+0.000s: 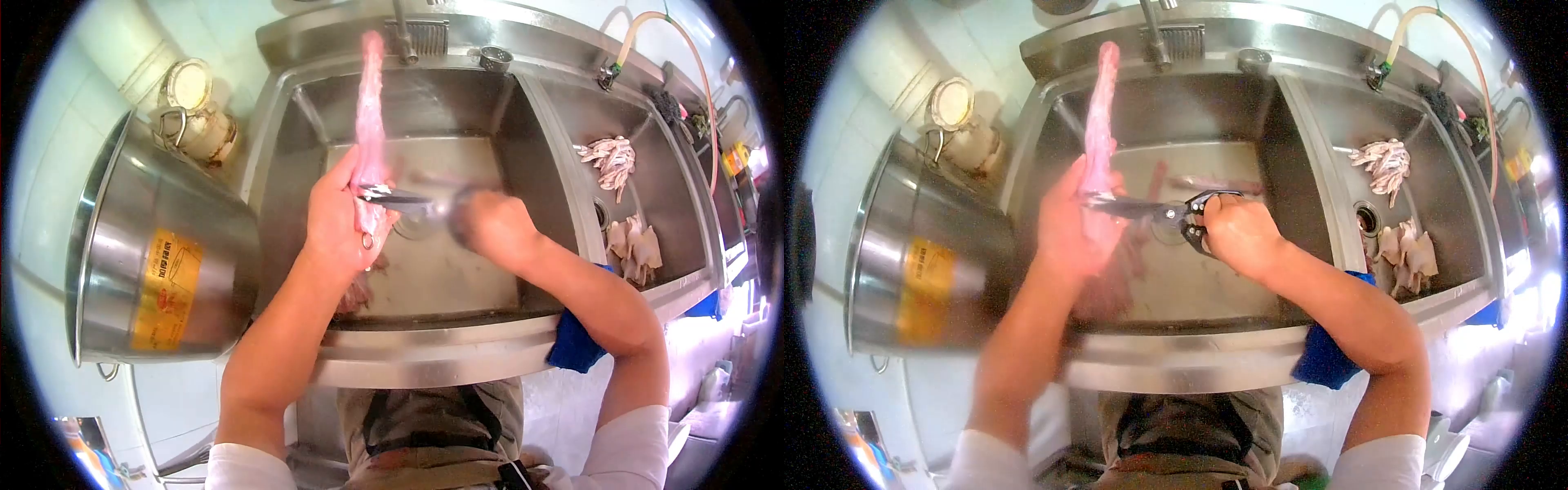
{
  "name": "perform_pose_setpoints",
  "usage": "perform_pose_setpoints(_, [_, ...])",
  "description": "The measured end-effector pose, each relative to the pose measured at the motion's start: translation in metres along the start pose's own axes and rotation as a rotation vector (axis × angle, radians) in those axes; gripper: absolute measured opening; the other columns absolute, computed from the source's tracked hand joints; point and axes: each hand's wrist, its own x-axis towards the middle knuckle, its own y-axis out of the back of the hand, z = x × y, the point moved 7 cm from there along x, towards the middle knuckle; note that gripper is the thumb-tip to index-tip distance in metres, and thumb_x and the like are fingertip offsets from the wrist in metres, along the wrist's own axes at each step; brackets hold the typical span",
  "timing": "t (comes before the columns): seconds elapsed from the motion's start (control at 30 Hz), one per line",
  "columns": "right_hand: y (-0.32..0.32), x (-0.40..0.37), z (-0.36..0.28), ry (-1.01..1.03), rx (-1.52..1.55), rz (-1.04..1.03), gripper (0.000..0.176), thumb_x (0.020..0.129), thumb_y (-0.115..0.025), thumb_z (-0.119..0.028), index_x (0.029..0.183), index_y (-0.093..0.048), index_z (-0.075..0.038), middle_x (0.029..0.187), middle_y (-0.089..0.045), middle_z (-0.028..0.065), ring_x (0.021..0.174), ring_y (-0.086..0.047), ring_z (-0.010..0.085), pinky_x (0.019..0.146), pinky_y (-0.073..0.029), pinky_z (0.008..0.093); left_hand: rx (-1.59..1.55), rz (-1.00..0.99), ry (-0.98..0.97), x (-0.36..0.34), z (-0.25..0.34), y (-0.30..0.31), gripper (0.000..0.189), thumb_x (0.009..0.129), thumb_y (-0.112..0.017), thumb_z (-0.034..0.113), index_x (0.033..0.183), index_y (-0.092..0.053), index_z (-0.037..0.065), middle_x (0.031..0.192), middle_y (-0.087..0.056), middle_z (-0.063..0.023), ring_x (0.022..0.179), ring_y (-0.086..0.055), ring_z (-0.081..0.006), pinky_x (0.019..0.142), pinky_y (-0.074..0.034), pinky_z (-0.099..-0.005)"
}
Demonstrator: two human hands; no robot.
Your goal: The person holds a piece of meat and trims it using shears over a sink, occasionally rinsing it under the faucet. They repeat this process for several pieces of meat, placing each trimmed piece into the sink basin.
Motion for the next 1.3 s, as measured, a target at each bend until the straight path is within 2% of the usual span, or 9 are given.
perform_pose_setpoints(0.27, [-0.016,-0.003,0.001,-0.017,0.234,-0.009,0.024,0.075,-0.065,-0.017,0.082,-0.056,0.003,0.074,-0.063,0.0227,0.071,-0.064,0.0399,0.067,-0.052,0.0465,0.006,-0.089,0.008,0.005,0.003,0.004,0.025,0.098,-0.048,0.033,0.091,-0.055,0.010,0.070,-0.056,-0.0032,0.053,-0.051,-0.0154,0.044,-0.040,-0.0291])
perform_pose_setpoints(0.37, [-0.003,0.001,-0.005,-0.058,0.132,0.001,0.024,0.075,-0.064,-0.017,0.085,-0.055,0.003,0.078,-0.063,0.0233,0.072,-0.063,0.0401,0.067,-0.052,0.0462,-0.047,-0.003,0.020,0.008,0.002,0.007,0.025,0.097,-0.050,0.034,0.089,-0.055,0.011,0.070,-0.055,-0.0018,0.053,-0.051,-0.0151,0.044,-0.041,-0.0285])
perform_pose_setpoints(0.57, [-0.001,0.003,-0.013,0.015,0.103,0.022,0.025,0.078,-0.065,-0.020,0.085,-0.056,0.002,0.077,-0.063,0.0217,0.070,-0.064,0.0390,0.065,-0.052,0.0450,-0.080,-0.113,0.039,0.014,-0.009,0.011,0.023,0.096,-0.053,0.032,0.090,-0.055,0.010,0.071,-0.055,-0.0018,0.059,-0.053,-0.0154,0.050,-0.045,-0.0305])
perform_pose_setpoints(0.77, [-0.005,0.002,-0.006,-0.014,0.124,0.008,0.023,0.080,-0.065,-0.019,0.081,-0.058,0.003,0.077,-0.064,0.0225,0.066,-0.065,0.0358,0.061,-0.052,0.0437,0.023,0.087,-0.008,0.007,-0.005,0.012,0.023,0.098,-0.050,0.030,0.093,-0.054,0.008,0.077,-0.053,-0.0056,0.064,-0.053,-0.0186,0.049,-0.043,-0.0325])
perform_pose_setpoints(0.87, [-0.003,0.001,-0.004,-0.120,0.578,-0.088,0.019,0.080,-0.064,-0.014,0.087,-0.058,0.003,0.081,-0.064,0.0243,0.071,-0.065,0.0363,0.063,-0.052,0.0446,-0.009,-0.060,0.012,0.009,-0.003,0.006,0.024,0.100,-0.046,0.029,0.095,-0.053,0.007,0.078,-0.053,-0.0063,0.064,-0.053,-0.0197,0.047,-0.041,-0.0333])
perform_pose_setpoints(0.97, [0.000,0.003,0.000,-0.105,0.442,0.011,0.020,0.079,-0.063,-0.012,0.092,-0.058,0.002,0.086,-0.064,0.0229,0.078,-0.065,0.0386,0.068,-0.052,0.0454,-0.099,-0.131,0.071,0.012,-0.002,0.008,0.028,0.101,-0.042,0.031,0.105,-0.055,0.006,0.081,-0.054,-0.0071,0.062,-0.053,-0.0207,0.045,-0.040,-0.0341])
perform_pose_setpoints(1.07, [0.005,0.001,-0.004,-0.116,0.393,-0.043,0.025,0.078,-0.065,-0.016,0.095,-0.057,0.002,0.090,-0.064,0.0225,0.083,-0.063,0.0404,0.074,-0.051,0.0463,0.079,-0.066,0.030,0.005,0.002,0.001,0.035,0.101,-0.041,0.035,0.116,-0.055,0.006,0.079,-0.054,-0.0074,0.055,-0.050,-0.0208,0.042,-0.038,-0.0340])
perform_pose_setpoints(1.17, [0.007,0.001,-0.002,-0.163,0.339,-0.027,0.029,0.077,-0.066,-0.018,0.095,-0.056,0.002,0.090,-0.063,0.0218,0.083,-0.063,0.0394,0.077,-0.051,0.0459,0.009,0.015,-0.024,0.010,0.001,0.005,0.040,0.101,-0.040,0.037,0.123,-0.055,0.006,0.076,-0.053,-0.0071,0.048,-0.047,-0.0212,0.040,-0.036,-0.0328])
perform_pose_setpoints(1.3, [0.004,0.003,-0.006,-0.073,0.218,0.094,0.028,0.075,-0.067,-0.018,0.089,-0.057,0.003,0.083,-0.063,0.0221,0.078,-0.063,0.0404,0.072,-0.051,0.0475,0.156,0.023,-0.015,-0.001,-0.002,-0.003,0.041,0.102,-0.040,0.038,0.119,-0.057,0.004,0.072,-0.052,-0.0062,0.045,-0.046,-0.0202,0.038,-0.036,-0.0320])
